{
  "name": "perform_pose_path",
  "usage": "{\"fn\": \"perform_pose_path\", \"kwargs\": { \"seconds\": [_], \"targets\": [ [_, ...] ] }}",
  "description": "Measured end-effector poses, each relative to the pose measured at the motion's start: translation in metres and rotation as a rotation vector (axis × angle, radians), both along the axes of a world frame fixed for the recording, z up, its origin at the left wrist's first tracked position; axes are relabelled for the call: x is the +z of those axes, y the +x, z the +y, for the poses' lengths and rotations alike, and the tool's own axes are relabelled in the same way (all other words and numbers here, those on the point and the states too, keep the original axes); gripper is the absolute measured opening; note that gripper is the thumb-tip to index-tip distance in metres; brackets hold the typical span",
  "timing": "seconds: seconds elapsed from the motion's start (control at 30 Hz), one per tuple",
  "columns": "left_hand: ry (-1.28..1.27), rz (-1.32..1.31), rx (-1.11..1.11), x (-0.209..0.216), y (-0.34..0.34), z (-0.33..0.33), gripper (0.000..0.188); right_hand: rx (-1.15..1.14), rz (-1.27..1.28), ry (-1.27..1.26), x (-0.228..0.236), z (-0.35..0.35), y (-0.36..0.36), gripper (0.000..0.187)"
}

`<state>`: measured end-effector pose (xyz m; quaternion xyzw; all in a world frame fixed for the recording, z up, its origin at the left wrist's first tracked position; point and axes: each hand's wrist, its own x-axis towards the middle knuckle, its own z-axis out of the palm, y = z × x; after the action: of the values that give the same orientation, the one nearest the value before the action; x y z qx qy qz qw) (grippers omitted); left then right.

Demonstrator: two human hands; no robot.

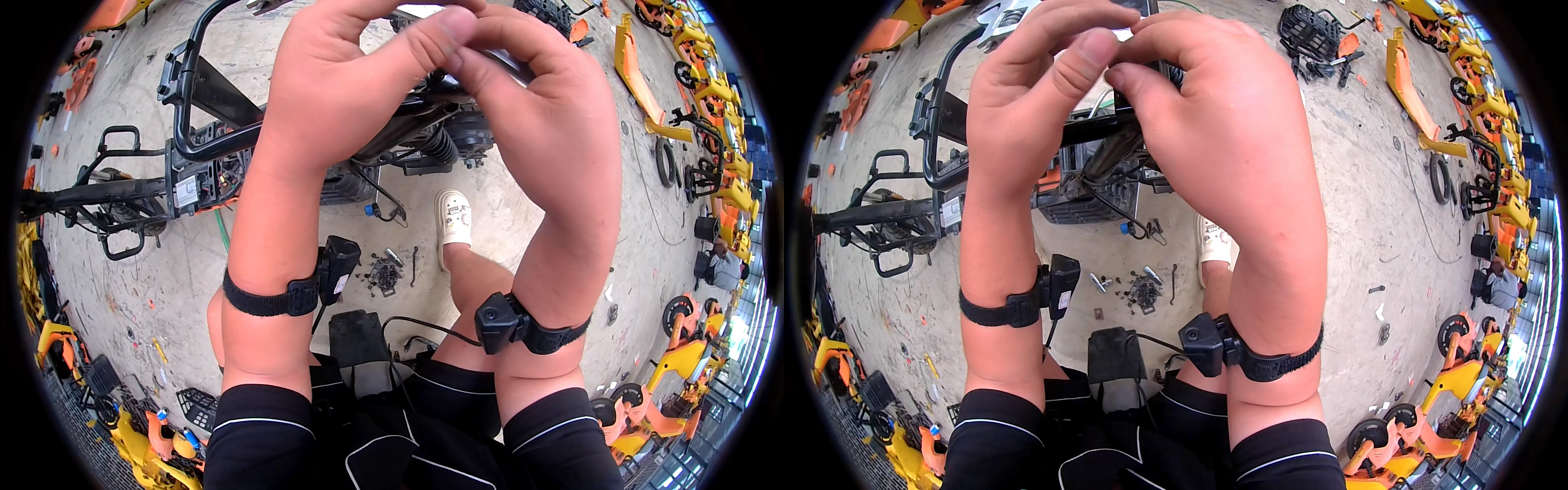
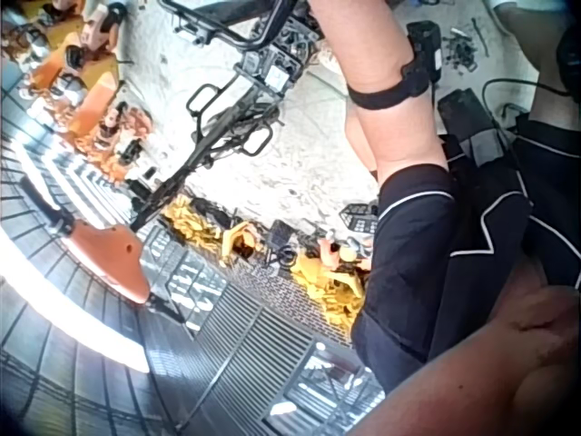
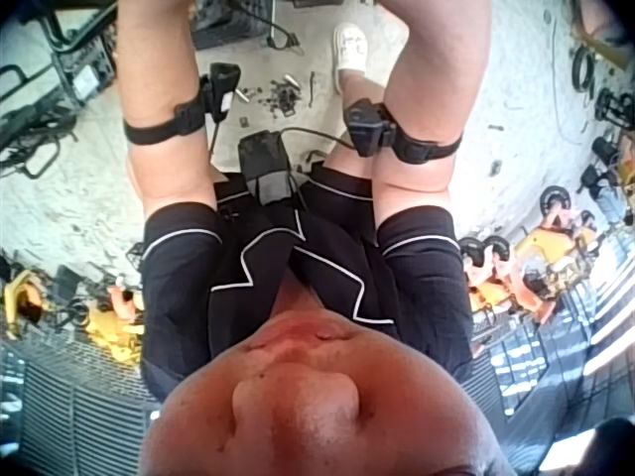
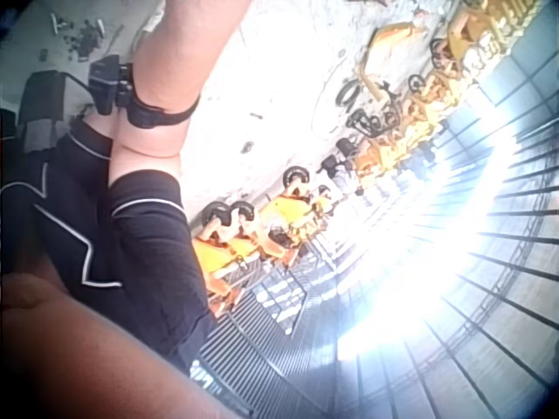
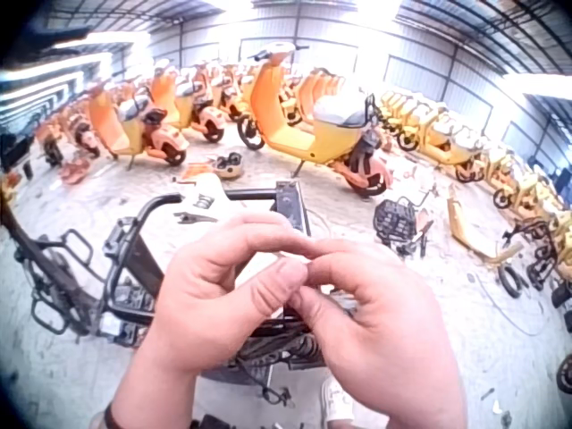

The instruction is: The person is assembling a metal bracket onto a motorcycle frame, using an adjustable wrench to tighten components and then handling small pins and fasteners to secure a joint.

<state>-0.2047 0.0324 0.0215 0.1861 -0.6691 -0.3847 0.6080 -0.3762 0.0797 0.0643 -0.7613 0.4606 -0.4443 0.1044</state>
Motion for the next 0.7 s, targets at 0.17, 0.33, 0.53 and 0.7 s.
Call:
{"fn": "perform_pose_path", "kwargs": {
  "seconds": [0.17, 0.33, 0.53, 0.7],
  "targets": [
    [0.091, 0.038, -0.029, 0.003, 0.0, 0.005, 0.013, -0.005, -0.001, 0.019, 0.003, 0.0, 0.004, 0.012],
    [0.088, -0.069, 0.041, 0.0, 0.005, 0.007, 0.013, -0.048, -0.009, 0.09, 0.013, 0.003, 0.006, 0.012],
    [-0.313, -0.069, 0.039, -0.002, -0.002, -0.02, 0.011, -0.041, 0.094, -0.079, 0.006, 0.0, 0.006, 0.012],
    [0.048, -0.049, -0.003, -0.006, 0.006, -0.002, 0.015, 0.05, 0.015, -0.062, 0.003, -0.001, 0.001, 0.014]
  ]
}}
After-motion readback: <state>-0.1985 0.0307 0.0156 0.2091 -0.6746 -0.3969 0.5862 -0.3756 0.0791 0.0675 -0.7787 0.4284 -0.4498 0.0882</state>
